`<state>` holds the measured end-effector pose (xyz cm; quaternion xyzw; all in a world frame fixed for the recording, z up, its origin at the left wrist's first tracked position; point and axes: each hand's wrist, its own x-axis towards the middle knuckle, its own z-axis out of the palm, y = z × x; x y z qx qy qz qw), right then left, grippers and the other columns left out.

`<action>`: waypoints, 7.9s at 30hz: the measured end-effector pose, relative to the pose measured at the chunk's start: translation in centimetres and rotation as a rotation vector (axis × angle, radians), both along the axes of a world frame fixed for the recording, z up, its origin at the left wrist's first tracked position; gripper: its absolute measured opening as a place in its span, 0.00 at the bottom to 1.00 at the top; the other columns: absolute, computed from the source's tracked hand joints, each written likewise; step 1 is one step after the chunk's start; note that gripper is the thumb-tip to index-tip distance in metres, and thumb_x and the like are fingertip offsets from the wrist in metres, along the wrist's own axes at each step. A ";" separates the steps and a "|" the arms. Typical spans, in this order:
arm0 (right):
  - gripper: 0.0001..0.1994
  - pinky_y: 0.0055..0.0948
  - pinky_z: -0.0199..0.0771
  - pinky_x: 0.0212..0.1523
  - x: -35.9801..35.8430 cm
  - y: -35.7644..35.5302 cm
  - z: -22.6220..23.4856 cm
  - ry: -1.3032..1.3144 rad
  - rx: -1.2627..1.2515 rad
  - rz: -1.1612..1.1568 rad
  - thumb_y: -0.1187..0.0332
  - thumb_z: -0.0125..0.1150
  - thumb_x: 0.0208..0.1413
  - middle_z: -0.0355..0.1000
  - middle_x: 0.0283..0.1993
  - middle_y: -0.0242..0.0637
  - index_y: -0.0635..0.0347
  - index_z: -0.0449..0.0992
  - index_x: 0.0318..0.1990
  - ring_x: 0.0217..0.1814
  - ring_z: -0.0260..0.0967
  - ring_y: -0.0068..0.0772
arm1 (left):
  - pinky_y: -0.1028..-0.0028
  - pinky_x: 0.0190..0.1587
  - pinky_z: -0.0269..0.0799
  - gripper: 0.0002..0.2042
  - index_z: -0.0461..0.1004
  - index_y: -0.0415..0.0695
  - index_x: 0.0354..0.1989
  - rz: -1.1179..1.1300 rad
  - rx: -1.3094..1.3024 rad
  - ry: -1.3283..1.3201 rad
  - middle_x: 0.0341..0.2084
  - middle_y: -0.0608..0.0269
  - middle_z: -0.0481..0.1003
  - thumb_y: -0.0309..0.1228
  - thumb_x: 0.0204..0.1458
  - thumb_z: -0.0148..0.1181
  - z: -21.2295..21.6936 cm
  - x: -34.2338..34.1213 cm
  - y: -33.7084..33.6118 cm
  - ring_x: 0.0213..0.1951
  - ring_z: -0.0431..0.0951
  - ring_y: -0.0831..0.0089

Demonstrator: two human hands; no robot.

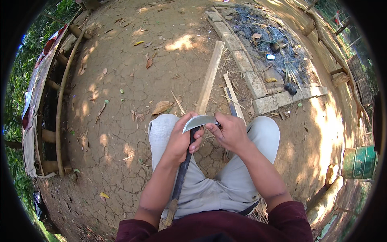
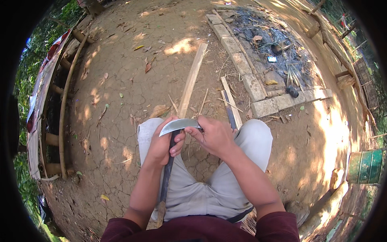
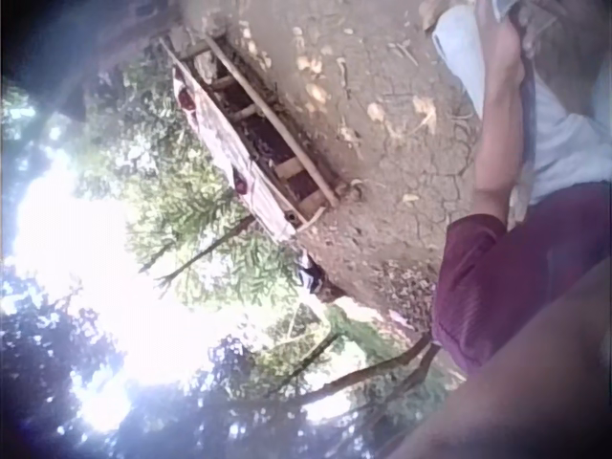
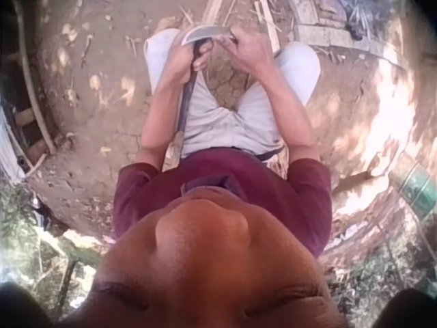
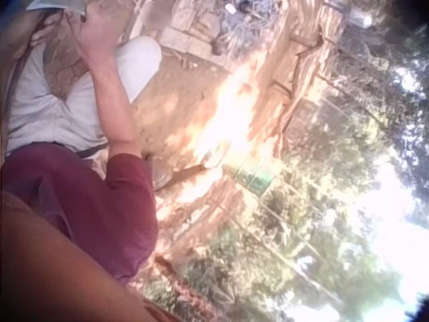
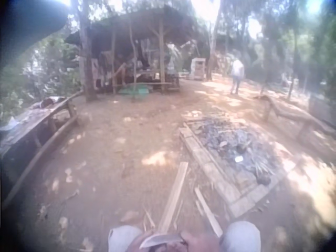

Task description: The person is using a knife to shave and shape a long piece of wood while sitting outdoors.

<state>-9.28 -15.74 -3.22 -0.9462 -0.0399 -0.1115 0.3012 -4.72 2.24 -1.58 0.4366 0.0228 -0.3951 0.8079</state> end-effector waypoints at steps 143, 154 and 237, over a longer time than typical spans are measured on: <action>0.31 0.48 0.78 0.28 15.1 -10.2 1.4 -0.089 -0.482 -0.199 0.37 0.43 0.62 0.76 0.23 0.48 0.59 0.75 0.32 0.27 0.78 0.52 | 0.84 0.07 0.45 0.16 0.59 0.50 0.29 -0.104 0.159 0.141 0.12 0.76 0.55 0.45 0.67 0.47 1.8 0.7 0.2 0.08 0.50 0.89; 0.39 0.54 0.74 0.44 14.6 -22.3 0.1 -0.034 -0.199 -0.890 0.37 0.27 0.66 0.77 0.31 0.55 0.62 0.79 0.38 0.42 0.77 0.59 | 0.83 0.07 0.47 0.14 0.61 0.49 0.34 -0.237 -0.101 0.292 0.12 0.76 0.54 0.44 0.69 0.41 0.3 -3.0 4.8 0.07 0.49 0.87; 0.29 0.45 0.72 0.21 6.6 -0.3 0.9 0.001 -0.130 0.322 0.39 0.53 0.58 0.72 0.19 0.45 0.60 0.72 0.25 0.21 0.74 0.51 | 0.79 0.11 0.48 0.21 0.57 0.47 0.33 0.010 0.243 -0.050 0.13 0.72 0.54 0.50 0.70 0.31 -0.5 1.4 0.6 0.10 0.51 0.83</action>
